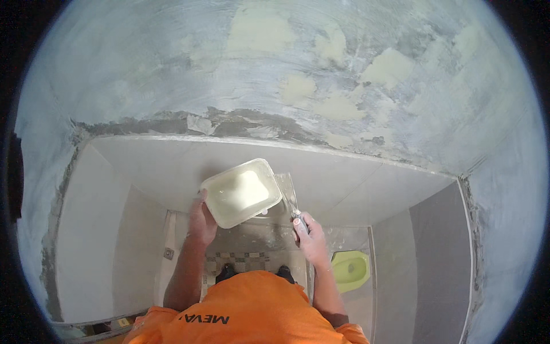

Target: The person mixes white plaster in a container using a putty knife and then applies the mixture to the tiled bathroom wall.

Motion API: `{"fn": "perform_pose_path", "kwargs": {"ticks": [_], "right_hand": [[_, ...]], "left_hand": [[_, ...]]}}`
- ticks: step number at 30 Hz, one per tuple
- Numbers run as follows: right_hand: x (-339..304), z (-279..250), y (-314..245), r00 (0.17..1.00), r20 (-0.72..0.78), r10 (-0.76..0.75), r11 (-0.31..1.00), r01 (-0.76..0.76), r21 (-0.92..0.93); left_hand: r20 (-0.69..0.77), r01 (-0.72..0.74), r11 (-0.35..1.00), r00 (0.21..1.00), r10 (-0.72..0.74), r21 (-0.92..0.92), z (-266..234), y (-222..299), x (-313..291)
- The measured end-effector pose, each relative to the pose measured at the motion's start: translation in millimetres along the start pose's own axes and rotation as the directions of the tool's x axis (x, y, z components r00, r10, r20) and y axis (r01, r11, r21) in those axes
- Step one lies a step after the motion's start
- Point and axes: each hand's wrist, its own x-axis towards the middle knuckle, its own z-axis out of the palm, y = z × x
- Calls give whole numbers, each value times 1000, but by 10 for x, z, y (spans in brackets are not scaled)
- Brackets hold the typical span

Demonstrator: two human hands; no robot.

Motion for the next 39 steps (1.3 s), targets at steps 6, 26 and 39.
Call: {"fn": "perform_pose_path", "kwargs": {"ticks": [6,26,39], "right_hand": [[-39,204,173,984,-44,-170,982,166,-91],[-116,540,306,942,-44,-332,861,284,-421],[61,613,313,968,3,-250,757,197,-623]], "left_hand": [[0,-34,999,999,34,20,12,75,-98],[-177,-161,985,970,168,54,-537,-42,-164],[-24,-301,914,947,319,273,-426,157,-265]]}}
